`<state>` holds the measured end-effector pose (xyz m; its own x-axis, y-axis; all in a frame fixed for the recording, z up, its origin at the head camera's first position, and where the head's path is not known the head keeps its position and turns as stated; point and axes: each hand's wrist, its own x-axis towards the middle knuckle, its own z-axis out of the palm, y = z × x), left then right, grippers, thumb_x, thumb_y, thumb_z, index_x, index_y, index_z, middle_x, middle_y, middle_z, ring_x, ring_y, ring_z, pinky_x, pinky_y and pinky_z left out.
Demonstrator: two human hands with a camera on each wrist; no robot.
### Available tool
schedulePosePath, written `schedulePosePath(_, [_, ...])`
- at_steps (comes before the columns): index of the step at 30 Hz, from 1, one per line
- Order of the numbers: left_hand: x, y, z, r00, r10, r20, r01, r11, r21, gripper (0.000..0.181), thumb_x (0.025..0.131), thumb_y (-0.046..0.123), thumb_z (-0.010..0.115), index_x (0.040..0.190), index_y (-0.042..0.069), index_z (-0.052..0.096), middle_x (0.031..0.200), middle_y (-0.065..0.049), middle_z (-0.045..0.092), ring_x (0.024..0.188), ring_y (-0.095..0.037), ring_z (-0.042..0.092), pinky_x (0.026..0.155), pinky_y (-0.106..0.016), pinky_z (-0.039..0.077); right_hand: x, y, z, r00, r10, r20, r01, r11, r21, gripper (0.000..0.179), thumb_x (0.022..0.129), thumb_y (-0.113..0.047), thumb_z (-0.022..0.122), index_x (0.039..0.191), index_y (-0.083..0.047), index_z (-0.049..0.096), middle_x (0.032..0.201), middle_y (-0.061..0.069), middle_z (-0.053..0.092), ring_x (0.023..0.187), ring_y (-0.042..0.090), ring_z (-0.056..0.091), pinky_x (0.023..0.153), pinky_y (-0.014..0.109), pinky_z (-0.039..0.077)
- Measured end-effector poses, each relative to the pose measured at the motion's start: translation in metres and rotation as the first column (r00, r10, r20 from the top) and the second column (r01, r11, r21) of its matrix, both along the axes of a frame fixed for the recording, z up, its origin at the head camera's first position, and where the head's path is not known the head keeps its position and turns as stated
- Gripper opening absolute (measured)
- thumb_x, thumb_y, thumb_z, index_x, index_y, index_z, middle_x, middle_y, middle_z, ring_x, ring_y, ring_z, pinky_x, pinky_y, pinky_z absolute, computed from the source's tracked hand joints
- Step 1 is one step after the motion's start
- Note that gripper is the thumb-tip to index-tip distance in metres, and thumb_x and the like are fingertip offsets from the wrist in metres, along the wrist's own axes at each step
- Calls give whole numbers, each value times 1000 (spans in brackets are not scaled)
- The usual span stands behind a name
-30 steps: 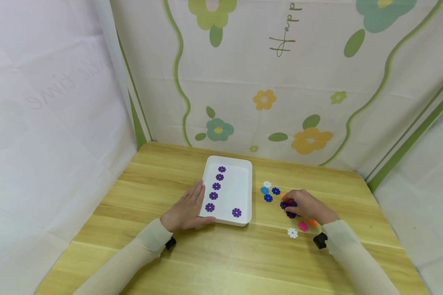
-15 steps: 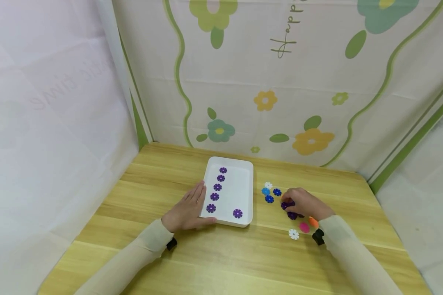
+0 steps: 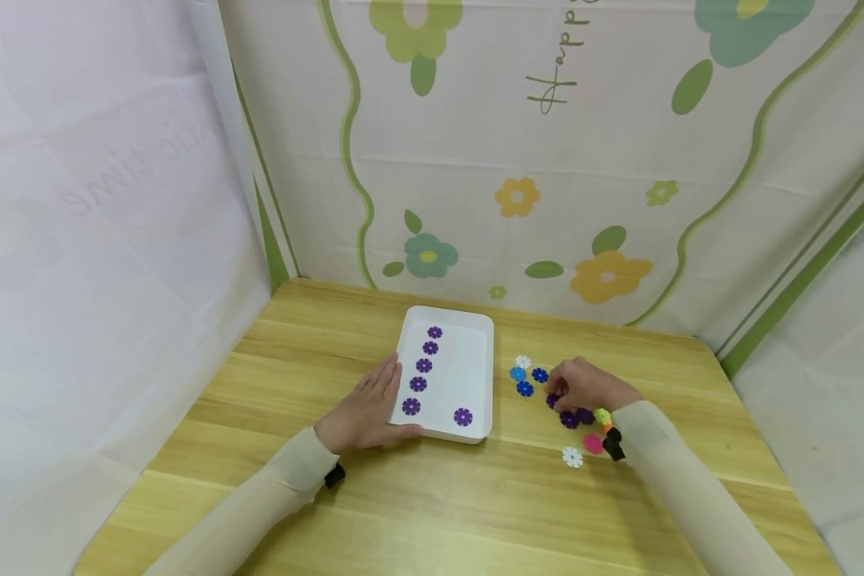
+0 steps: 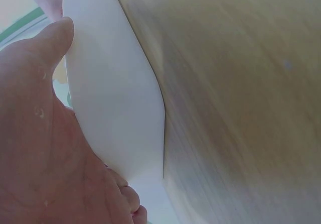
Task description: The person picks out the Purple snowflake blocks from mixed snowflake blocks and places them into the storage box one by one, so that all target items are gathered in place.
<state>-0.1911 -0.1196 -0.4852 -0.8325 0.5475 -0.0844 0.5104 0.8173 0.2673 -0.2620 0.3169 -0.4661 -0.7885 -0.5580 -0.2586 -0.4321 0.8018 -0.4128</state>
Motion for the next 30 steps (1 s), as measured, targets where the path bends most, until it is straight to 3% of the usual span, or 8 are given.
schedulePosePath(5, [0, 0, 1, 1000, -2, -2, 2, 1000, 10, 119, 96, 77, 53, 164, -12, 12, 176, -29, 3, 165, -42, 8, 132, -57, 23, -6, 0, -1, 999, -24, 33, 23, 1000, 16, 14, 89, -13, 86, 100, -11, 78, 87, -6, 71, 74, 7, 62, 68, 23, 56])
schedulePosePath(13, [1, -1, 1, 1000, 7, 5, -7, 1000, -1, 118, 96, 77, 52, 165, -11, 12, 176, -27, 1, 166, -41, 7, 133, -56, 22, -7, -4, 3, 996, -43, 79, 41, 999, 23, 15, 90, -13, 85, 86, -10, 71, 79, -2, 66, 66, 10, 56, 63, 25, 50])
schedulePosePath(19, [1, 0, 2, 1000, 6, 3, -6, 1000, -23, 119, 96, 79, 51, 165, -10, 13, 176, -27, 2, 166, -41, 7, 133, -55, 21, -8, -5, 2, 989, -87, 116, 89, 996, -10, 19, 89, -13, 86, 101, -9, 72, 85, -1, 67, 72, 12, 60, 68, 27, 53])
schedulePosePath(25, [1, 1, 2, 1000, 1, 0, -1, 1000, -10, 119, 96, 78, 51, 165, -11, 13, 176, -28, 3, 165, -42, 9, 133, -56, 22, -9, -5, 4, 993, -67, 95, 70, 997, -33, 13, 90, -12, 85, 86, -12, 73, 81, -2, 69, 67, 10, 58, 64, 24, 52])
schedulePosePath(30, [1, 0, 2, 1000, -4, -13, 3, 1000, -9, 118, 96, 78, 51, 164, -11, 14, 176, -28, 4, 165, -42, 8, 133, -56, 22, -11, -7, 17, 996, -35, 88, 40, 998, -56, 13, 96, -8, 77, 83, -9, 74, 84, 3, 75, 68, 16, 61, 62, 24, 51])
